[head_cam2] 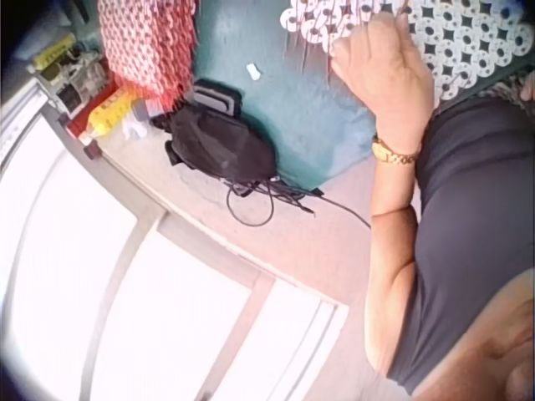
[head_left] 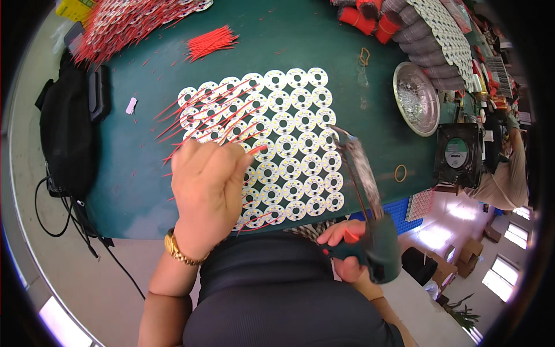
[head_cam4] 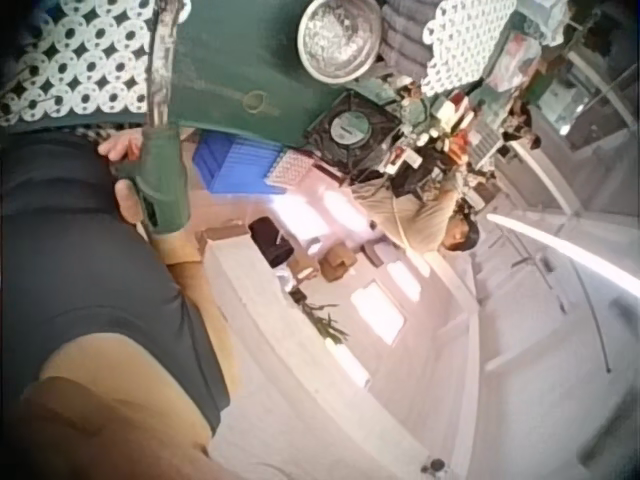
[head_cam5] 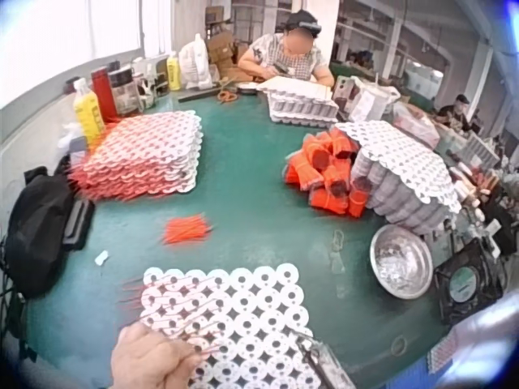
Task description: The person solders wires onto circular LED circuit boards one by one using a handheld soldering tool.
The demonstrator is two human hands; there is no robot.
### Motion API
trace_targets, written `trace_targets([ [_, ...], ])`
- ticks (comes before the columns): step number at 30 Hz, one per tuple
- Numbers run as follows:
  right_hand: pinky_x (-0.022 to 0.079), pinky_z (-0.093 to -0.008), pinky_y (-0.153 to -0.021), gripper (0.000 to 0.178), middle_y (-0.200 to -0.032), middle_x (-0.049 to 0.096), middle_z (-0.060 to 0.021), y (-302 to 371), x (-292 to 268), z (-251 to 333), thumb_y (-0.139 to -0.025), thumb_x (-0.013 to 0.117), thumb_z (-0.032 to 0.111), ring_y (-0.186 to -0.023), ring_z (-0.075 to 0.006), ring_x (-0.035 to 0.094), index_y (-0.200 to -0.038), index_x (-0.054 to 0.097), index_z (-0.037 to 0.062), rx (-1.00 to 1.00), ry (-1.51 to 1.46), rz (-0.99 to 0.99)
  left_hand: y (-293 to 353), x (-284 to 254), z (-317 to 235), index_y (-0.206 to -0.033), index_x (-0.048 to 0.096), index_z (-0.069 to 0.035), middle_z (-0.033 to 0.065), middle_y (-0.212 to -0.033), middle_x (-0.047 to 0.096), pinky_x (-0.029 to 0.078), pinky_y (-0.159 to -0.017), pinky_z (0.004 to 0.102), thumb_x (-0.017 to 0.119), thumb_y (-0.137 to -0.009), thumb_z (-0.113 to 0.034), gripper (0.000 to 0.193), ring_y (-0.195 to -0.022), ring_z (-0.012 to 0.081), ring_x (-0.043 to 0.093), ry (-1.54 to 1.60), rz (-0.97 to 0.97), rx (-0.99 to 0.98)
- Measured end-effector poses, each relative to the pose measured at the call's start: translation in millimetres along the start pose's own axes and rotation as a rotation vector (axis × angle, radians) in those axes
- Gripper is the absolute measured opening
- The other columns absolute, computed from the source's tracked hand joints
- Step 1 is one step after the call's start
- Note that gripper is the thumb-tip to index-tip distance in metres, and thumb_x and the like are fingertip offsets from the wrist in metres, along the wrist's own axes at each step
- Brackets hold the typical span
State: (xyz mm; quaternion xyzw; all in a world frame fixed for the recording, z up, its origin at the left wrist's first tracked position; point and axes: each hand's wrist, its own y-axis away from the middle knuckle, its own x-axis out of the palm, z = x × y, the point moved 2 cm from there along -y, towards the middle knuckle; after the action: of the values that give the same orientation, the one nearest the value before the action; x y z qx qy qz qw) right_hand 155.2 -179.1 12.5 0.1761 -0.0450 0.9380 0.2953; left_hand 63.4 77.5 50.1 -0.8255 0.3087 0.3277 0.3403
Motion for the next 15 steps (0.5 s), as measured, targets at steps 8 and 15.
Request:
trace_targets([
  [8, 0.048, -0.0309, -0.071, 0.031, -0.088, 0.060, -0.0086, -6.2, 9.6, 6.0, -0.083, 0.065, 0.021, -0.078, -0.0198, 0.059, -0.106, 0.058, 0.0020, 0.184, 0.298, 0.005, 4.3, 17.3, -0.3, -0.073, 0.052, -0.007, 0.0103, -0.057, 0.052, 0.039, -0.047, 0.0396, 0.065, -0.089, -0.016, 0.023, -0.051, 0.0284, 0.053, -0.043, 0.225, -0.147],
  [15, 0.048, -0.0300, -0.070, 0.026, -0.082, 0.062, -0.0062, -1.7, 4.5, 9.2, -0.080, 0.065, 0.024, -0.075, -0.0193, 0.060, -0.097, 0.063, 0.0045, 0.255, 0.355, -0.062, 1.8, 19.5, 1.0, -0.071, 0.051, -0.007, 0.0104, -0.055, 0.051, 0.039, -0.047, 0.0399, 0.066, -0.087, -0.016, 0.024, -0.051, 0.0285, 0.053, -0.062, 0.272, -0.146],
])
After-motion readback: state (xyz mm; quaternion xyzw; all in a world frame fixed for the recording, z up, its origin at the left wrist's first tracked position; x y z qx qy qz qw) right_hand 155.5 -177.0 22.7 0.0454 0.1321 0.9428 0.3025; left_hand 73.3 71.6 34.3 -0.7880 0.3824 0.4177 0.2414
